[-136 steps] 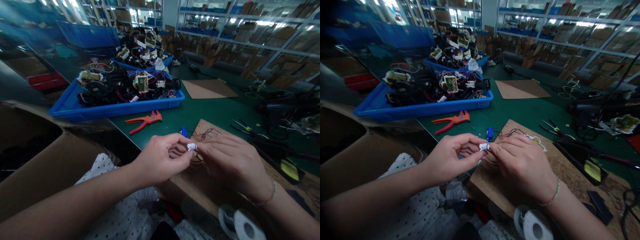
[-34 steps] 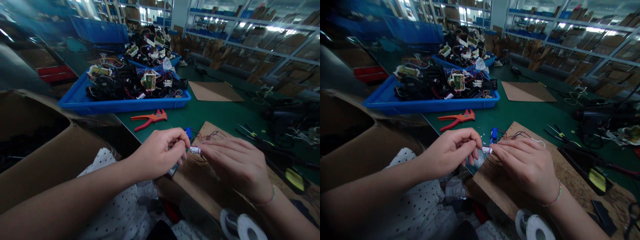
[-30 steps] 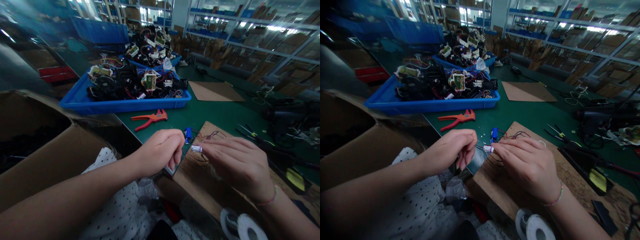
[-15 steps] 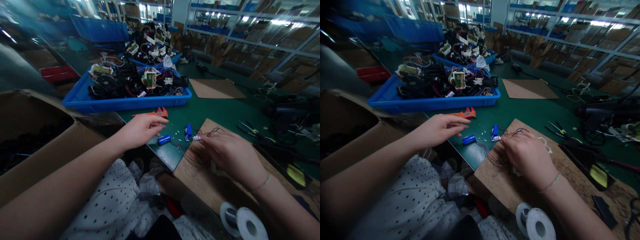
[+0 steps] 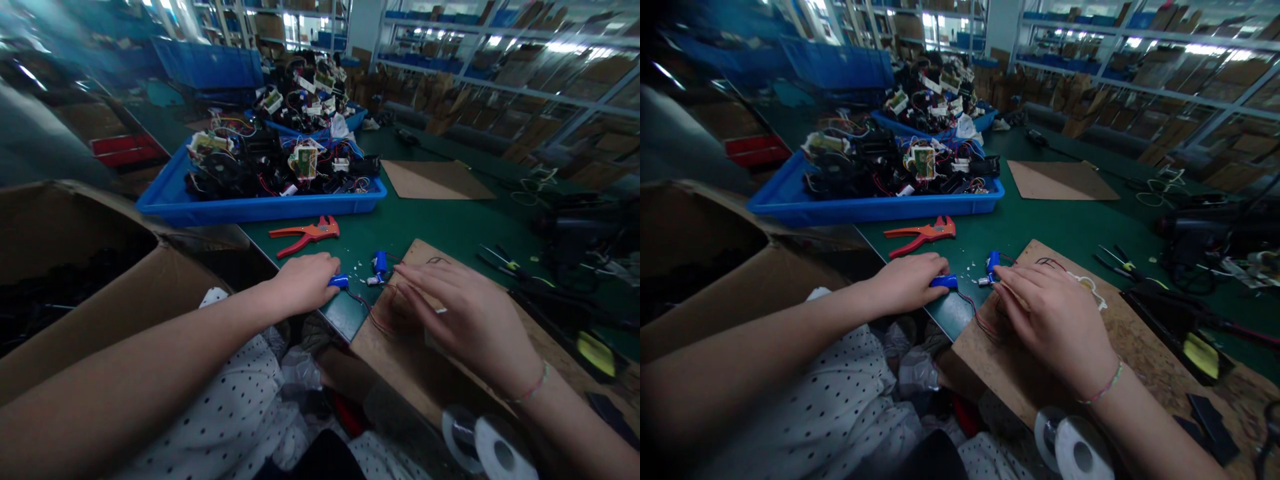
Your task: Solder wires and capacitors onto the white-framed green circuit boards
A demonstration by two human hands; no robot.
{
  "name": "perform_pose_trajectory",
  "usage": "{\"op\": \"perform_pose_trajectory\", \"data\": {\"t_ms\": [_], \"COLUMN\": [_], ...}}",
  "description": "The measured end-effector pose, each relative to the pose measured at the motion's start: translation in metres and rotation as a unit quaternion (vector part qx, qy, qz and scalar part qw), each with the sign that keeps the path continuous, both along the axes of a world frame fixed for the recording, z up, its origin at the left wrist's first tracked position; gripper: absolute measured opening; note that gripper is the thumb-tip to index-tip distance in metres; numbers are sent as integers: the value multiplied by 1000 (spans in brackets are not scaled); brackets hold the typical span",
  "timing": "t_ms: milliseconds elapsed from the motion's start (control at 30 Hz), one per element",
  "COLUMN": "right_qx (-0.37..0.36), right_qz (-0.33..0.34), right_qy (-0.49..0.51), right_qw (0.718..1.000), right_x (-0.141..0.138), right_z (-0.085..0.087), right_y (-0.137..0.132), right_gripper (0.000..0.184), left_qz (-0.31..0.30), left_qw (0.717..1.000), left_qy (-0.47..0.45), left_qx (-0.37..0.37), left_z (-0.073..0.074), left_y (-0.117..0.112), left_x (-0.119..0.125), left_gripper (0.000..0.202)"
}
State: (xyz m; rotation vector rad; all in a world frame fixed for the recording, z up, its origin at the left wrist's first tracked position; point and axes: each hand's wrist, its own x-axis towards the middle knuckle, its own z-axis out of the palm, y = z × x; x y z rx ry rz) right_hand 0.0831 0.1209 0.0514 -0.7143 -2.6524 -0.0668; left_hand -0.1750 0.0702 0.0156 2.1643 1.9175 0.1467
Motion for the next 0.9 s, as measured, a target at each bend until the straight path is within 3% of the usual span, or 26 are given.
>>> {"op": "perform_pose_trajectory", "data": {"t_ms": [233,333,400,533,667,900], "right_qx": [-199,-244,-238,-197,-161,-64], "right_qz": [-11,21,40,77,110,137], "right_qy": [50,72,80,95,84,40], "right_qw": [979,967,967,973,977,988], "right_x": [-6,-7,-5,-1,2,2], "right_z": [-1,5,9,11,9,8], "right_y": [-10,-14,-14,-10,-7,-7], "right_gripper": [43,32,28,31,36,45], "left_qz": [-40,-67,-52,-32,-60,-56], "left_qw": [995,980,967,926,918,923], "left_qy": [-70,-153,-233,-374,-373,-368], "left_qx": [59,105,92,-53,-117,-96], "left_z": [25,31,35,44,51,50], "left_y": [-25,-34,-37,-38,-38,-38], "left_x": [35,44,45,39,35,43], "left_gripper": [27,16,20,32,26,22]}}
